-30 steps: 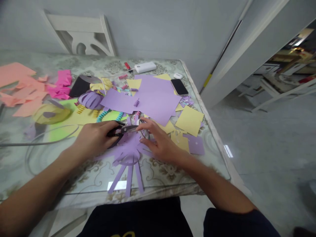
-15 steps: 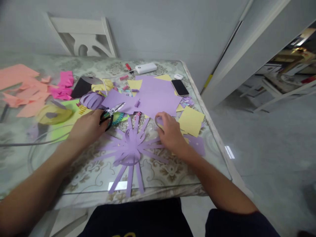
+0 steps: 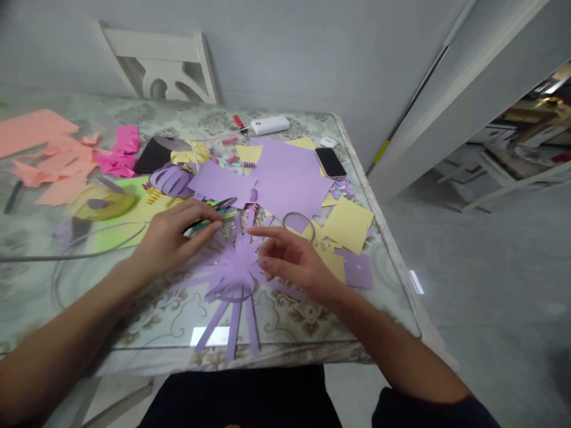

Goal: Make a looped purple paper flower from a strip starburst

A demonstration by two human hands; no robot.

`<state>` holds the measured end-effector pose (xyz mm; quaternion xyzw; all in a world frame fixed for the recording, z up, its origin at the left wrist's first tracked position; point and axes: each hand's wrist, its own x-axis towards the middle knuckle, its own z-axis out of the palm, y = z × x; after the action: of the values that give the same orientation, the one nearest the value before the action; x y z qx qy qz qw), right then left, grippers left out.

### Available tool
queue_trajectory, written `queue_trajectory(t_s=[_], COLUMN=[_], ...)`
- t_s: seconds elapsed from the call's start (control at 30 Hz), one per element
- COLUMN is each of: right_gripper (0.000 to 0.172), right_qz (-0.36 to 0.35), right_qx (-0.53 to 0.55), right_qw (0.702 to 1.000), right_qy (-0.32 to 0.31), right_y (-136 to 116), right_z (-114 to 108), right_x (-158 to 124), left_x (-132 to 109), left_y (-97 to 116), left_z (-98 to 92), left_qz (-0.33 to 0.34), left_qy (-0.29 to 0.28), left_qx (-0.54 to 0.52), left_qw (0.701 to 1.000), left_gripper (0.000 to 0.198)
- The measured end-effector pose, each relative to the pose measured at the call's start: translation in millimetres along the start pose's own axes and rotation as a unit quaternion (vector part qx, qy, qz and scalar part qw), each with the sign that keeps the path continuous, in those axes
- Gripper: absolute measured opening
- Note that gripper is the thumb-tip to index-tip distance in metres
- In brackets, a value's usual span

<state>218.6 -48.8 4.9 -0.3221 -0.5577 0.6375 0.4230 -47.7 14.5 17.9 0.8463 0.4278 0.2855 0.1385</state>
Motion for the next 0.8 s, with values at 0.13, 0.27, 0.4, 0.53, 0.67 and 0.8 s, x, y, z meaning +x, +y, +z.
queue_trajectory(t_s=[0.13, 0.27, 0.4, 0.53, 0.67, 0.8], right_gripper=[0.057, 0.060, 0.061, 0.062, 0.064, 0.065], right_qz=[0.076, 0.079, 0.080, 0.080, 0.072, 0.060], right_qx=[0.146, 0.170, 0.158, 0.134, 0.108, 0.065], right_qw=[0.985, 0.980, 0.980, 0.983, 0.986, 0.990], right_qy=[-0.047, -0.071, -0.094, -0.099, -0.102, -0.108], right_y=[5.2, 7.8, 8.7, 9.2, 10.4, 12.3], right_z=[2.9, 5.6, 9.1, 10.3, 8.8, 10.9], right_x=[0.0, 1.6, 1.4, 0.6, 0.3, -1.3], left_x=[-8.9, -12.2, -11.6, -11.6, -12.6, -13.3], left_y=[26.4, 33.9, 34.4, 34.8, 33.4, 31.3], left_z=[4.6, 10.4, 10.8, 9.9, 10.1, 10.5], left_qz=[-0.023, -0.072, -0.085, -0.096, -0.092, -0.072], left_qy=[-0.037, -0.030, -0.026, -0.023, -0.032, -0.030], left_qx=[-0.233, -0.286, -0.295, -0.302, -0.305, -0.300], left_qw=[0.972, 0.955, 0.951, 0.948, 0.947, 0.951], left_gripper=[0.018, 0.018, 0.015, 0.013, 0.014, 0.013])
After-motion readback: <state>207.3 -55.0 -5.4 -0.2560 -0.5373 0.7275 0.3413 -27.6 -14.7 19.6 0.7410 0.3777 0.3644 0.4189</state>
